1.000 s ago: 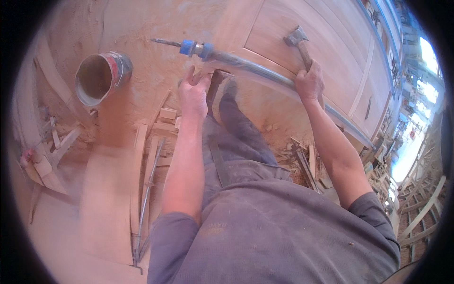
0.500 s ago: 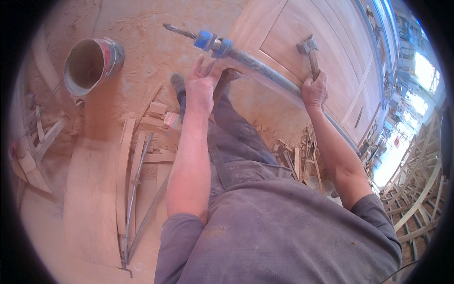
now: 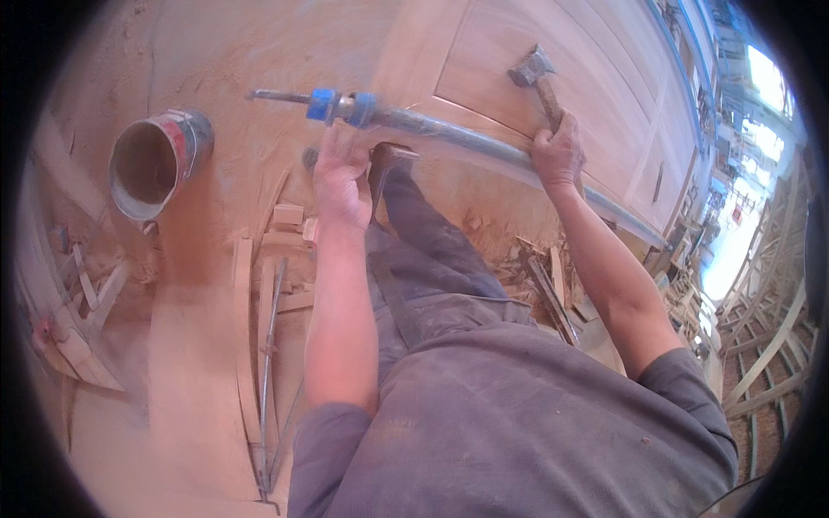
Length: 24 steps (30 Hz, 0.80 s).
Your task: The person uses a hammer and a metal bar to secure wooden panels on a large curved wooden structure. They repeatedly tap the panels into place and adjust clamps to hold the pieces together.
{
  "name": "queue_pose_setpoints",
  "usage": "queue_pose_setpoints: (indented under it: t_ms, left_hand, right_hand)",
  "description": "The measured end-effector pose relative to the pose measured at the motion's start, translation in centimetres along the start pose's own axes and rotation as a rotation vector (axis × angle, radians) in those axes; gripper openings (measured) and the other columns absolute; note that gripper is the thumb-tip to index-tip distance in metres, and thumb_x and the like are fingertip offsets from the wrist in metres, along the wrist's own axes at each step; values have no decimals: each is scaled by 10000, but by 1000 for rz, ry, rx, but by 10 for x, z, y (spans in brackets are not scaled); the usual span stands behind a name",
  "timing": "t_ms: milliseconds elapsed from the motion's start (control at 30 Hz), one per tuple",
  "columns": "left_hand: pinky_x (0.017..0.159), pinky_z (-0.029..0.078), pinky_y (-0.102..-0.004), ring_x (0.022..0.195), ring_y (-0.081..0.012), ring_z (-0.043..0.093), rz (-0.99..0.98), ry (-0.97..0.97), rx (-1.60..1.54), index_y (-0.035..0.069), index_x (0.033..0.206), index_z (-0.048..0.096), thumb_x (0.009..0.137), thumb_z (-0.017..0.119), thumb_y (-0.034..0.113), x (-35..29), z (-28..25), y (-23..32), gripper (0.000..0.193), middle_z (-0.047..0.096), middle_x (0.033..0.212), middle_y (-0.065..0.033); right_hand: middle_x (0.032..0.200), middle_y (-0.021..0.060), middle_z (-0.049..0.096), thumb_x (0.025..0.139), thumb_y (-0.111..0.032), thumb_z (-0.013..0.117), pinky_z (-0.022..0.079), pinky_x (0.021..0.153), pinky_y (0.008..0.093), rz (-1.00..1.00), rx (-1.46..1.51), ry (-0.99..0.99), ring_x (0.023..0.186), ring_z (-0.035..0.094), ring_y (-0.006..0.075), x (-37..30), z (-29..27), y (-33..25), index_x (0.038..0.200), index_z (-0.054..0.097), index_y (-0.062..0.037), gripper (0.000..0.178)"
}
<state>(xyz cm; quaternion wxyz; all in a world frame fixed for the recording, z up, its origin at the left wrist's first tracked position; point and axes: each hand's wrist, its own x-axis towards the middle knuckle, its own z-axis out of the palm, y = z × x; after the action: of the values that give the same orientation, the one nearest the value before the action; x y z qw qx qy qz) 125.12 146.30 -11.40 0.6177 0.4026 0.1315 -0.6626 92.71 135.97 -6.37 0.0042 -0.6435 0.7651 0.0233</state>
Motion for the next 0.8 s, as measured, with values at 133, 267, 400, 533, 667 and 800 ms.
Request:
queue_pose_setpoints:
  t_ms: [133, 267, 400, 533, 667, 800]
  left_hand:
    - [1077, 463, -379, 1236, -255, 609, 57, 128, -1, -6, 1649, 130, 876, 463, -164, -1, 3, -5, 856, 581, 1425, -220]
    - [1071, 460, -420, 1194, -263, 620, 65, 166, 13, 21, 1640, 150, 889, 479, -148, -2, 9, -6, 837, 597, 1392, -208]
    - [1047, 470, -490, 1172, -306, 635, 93, 193, 46, 62, 1633, 155, 910, 491, -124, 3, -2, -10, 819, 601, 1356, -211]
    - [1062, 460, -493, 1167, -317, 642, 149, 124, 2, 63, 1620, 218, 919, 495, -111, 6, -12, -15, 775, 618, 1328, -199]
    - [1074, 458, -470, 1189, -299, 636, 80, 136, -8, 45, 1546, 338, 893, 484, -113, 2, -3, -13, 687, 643, 1300, -175]
    - [1086, 464, -415, 1224, -275, 618, 84, 81, 0, 17, 1472, 452, 849, 456, -125, -1, 6, -10, 640, 656, 1288, -151]
  right_hand:
    - [1170, 178, 644, 841, -188, 588, 522, 918, 519, -19, 26, 28, 1105, 636, 392, -2, 0, -2, 1254, 584, -60, 433]
    - [1158, 170, 645, 831, -184, 592, 527, 916, 513, -27, 43, 42, 1101, 638, 385, -3, -3, -3, 1257, 587, -66, 442]
    - [1139, 163, 650, 819, -170, 603, 533, 907, 506, -1, 43, 6, 1086, 645, 378, -1, -2, -2, 1250, 593, -78, 441]
    - [1178, 166, 654, 833, -172, 584, 522, 915, 530, -25, 96, 46, 1094, 644, 401, -2, -1, -1, 1282, 591, -90, 457]
    - [1183, 167, 651, 832, -166, 589, 524, 914, 524, -25, 109, 44, 1092, 646, 399, -2, -4, 0, 1279, 593, -93, 454]
    - [1131, 157, 656, 810, -170, 633, 538, 893, 494, -36, 78, 45, 1065, 657, 368, -2, -4, -3, 1251, 601, -89, 450]
